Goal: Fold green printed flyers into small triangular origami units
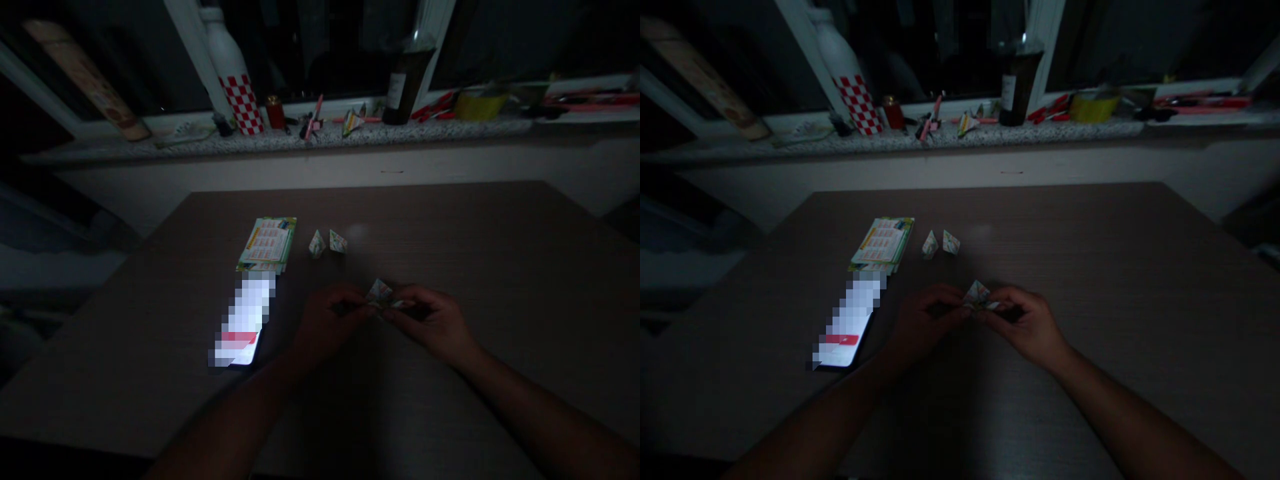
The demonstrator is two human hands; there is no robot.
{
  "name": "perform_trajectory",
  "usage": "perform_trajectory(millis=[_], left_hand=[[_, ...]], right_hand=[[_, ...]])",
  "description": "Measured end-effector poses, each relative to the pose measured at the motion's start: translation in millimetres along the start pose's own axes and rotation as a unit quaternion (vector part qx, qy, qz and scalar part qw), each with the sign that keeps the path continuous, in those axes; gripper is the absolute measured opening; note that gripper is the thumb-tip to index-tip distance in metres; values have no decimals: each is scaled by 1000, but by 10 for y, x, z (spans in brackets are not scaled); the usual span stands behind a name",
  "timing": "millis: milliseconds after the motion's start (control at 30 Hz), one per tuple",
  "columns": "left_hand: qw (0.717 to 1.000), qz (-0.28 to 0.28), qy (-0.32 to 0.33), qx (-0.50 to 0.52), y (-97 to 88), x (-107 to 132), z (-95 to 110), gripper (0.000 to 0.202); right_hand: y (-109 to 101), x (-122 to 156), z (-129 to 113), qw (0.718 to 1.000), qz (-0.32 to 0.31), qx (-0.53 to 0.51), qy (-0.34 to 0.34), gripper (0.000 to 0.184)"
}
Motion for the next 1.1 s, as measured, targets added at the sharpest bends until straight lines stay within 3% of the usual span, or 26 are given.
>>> perform_trajectory(millis=[200,467,767,1100], left_hand=[[997,0,-76,20,24,-11,-134,19],[987,-47,-114,106,97,-29,-190,38],[987,-80,-96,103,127,-32,-108,18],[982,-74,-126,121,135,-43,-160,14]], right_hand=[[4,12,28,1000,14,-9,8,18],[118,60,37,997,-33,-73,7,21],[134,64,18,997,-53,-54,-2,22],[121,37,-30,997,-45,-57,17,22]])
Point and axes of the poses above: each hand's wrist, its own x-axis away from the middle knuckle, its own y-axis out of the palm, z = x × y, the point moved 8 cm from there along -x, towards the middle knuckle, and after that the axes turned 15 degrees about -y, right-handed, at the moved point
